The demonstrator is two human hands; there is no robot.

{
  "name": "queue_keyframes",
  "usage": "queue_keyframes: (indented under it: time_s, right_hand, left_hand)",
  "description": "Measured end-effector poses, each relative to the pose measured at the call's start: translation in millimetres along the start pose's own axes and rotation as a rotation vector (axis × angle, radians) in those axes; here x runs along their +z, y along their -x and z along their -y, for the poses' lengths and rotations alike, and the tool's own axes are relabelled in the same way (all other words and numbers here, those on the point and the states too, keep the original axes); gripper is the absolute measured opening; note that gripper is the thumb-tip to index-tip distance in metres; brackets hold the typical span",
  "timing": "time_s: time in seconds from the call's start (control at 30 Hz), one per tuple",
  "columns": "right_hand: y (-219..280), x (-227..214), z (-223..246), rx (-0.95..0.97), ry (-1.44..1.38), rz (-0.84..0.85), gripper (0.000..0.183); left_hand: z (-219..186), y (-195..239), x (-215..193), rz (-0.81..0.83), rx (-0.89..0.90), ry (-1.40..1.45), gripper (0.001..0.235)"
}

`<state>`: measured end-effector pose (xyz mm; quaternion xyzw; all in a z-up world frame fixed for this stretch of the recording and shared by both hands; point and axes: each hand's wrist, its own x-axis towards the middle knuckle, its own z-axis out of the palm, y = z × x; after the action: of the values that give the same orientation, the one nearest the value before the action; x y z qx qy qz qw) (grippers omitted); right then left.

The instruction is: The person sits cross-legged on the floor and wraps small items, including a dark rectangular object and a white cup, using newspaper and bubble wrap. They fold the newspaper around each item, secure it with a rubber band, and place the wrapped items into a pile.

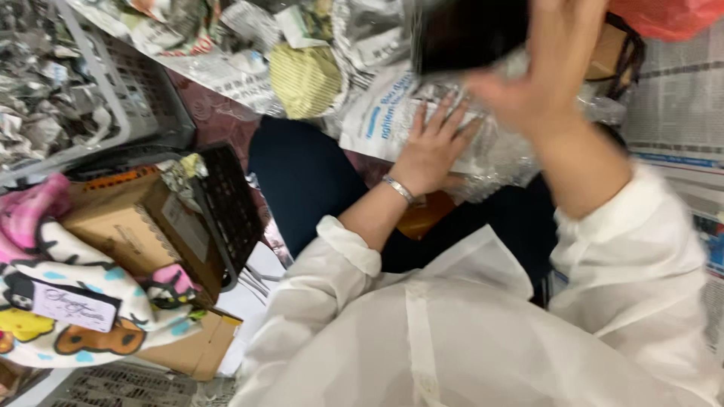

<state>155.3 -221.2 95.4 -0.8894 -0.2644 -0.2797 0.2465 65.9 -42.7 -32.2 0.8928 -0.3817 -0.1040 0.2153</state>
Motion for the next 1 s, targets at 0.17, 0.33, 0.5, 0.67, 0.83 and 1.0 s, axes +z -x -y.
queue_keyframes:
  time_s: [0.17,0.33,0.5,0.67,0.83,1.0]
  right_hand:
    - [83,-9,66,0.264,-0.228,0.259,0.107]
    - [112,-4,66,0.299,-0.287,0.377,0.095]
    - [124,-24,33,0.386,-0.320,0.274,0.087]
    - [134,-41,14,0.400,-0.307,0.235,0.087]
    - [141,-43,19,0.405,-0.244,0.357,0.087]
    - [133,-32,23,0.418,-0.260,0.536,0.087]
  left_hand:
    - [4,-4,71,-0.020,-0.002,0.344,0.069]
    - [0,9,62,-0.138,0.078,0.630,0.043]
    - [-4,32,-25,-0.217,0.181,-0.022,0.034]
    - [5,37,-72,-0.160,0.081,0.004,0.029]
    - [6,50,-72,-0.041,0.000,0.044,0.050]
    - [20,51,-70,-0.167,-0.154,-0.001,0.060]
